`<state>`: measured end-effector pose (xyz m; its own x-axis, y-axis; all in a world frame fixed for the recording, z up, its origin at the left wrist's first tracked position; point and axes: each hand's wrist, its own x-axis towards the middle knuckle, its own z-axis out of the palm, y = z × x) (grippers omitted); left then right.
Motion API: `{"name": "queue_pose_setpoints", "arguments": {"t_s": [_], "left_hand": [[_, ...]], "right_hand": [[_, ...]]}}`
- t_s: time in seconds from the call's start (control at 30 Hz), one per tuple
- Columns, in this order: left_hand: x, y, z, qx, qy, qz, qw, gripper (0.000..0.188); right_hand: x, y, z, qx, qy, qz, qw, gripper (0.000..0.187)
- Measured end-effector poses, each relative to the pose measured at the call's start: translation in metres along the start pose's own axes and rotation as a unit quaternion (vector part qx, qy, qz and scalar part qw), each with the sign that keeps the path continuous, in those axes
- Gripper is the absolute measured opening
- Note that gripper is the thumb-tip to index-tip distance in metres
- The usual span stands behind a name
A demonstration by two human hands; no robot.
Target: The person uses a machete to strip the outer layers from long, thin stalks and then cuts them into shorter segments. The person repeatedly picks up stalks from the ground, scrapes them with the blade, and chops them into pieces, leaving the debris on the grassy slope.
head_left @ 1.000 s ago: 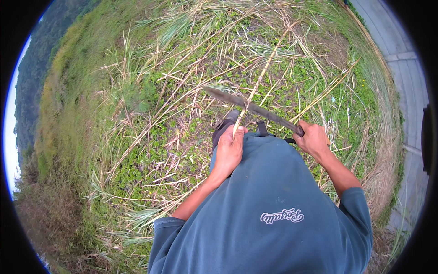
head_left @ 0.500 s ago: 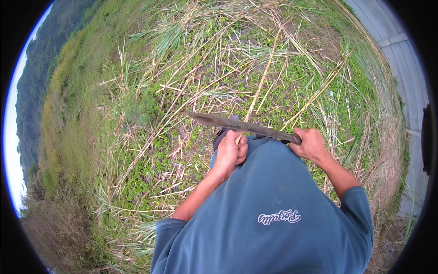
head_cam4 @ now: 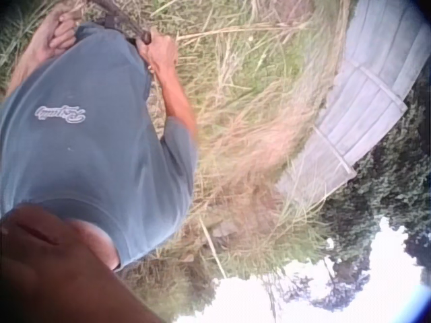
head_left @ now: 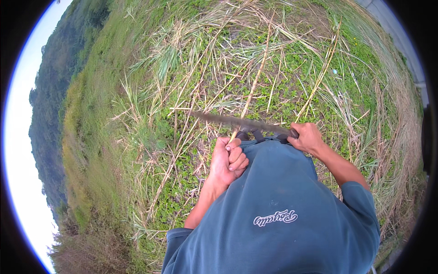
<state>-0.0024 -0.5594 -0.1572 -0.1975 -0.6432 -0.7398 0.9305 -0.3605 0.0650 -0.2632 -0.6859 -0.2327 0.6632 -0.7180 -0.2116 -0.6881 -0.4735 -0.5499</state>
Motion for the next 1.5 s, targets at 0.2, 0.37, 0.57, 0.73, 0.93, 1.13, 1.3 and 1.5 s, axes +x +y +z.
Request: {"name": "queue_pose_setpoints", "arguments": {"t_s": [0.2,0.37,0.57,0.73,0.93,1.13,1.3,1.5], "left_hand": [[0.003,0.003,-0.002,-0.072,-0.039,-0.011,0.997,0.039],[-0.002,0.009,0.013,-0.198,-0.216,0.047,0.955,0.042],[0.004,0.011,0.022,-0.201,-0.289,0.018,0.936,0.042],[0.005,0.010,0.017,-0.195,-0.256,0.025,0.946,0.043],[0.005,0.014,0.012,-0.138,-0.213,0.015,0.967,0.040],[0.001,0.008,0.000,-0.085,-0.113,0.013,0.990,0.041],[-0.007,0.011,0.002,0.081,0.035,0.022,0.996,0.041],[-0.011,0.003,0.007,0.121,0.087,0.018,0.989,0.040]], "right_hand": [[0.008,0.015,0.013,0.019,0.044,0.087,0.995,0.023],[0.002,-0.008,0.016,0.060,0.101,-0.041,0.992,0.023],[0.026,-0.008,0.041,0.089,0.139,0.043,0.985,0.025],[0.029,0.001,0.025,0.082,0.131,0.046,0.987,0.025],[0.023,0.009,-0.005,0.051,0.081,0.016,0.995,0.022],[0.063,0.052,0.022,0.014,0.100,0.198,0.975,0.022],[0.038,0.035,-0.009,0.011,-0.035,0.059,0.998,0.024],[0.041,0.053,0.001,-0.025,-0.034,0.077,0.996,0.026]]}}
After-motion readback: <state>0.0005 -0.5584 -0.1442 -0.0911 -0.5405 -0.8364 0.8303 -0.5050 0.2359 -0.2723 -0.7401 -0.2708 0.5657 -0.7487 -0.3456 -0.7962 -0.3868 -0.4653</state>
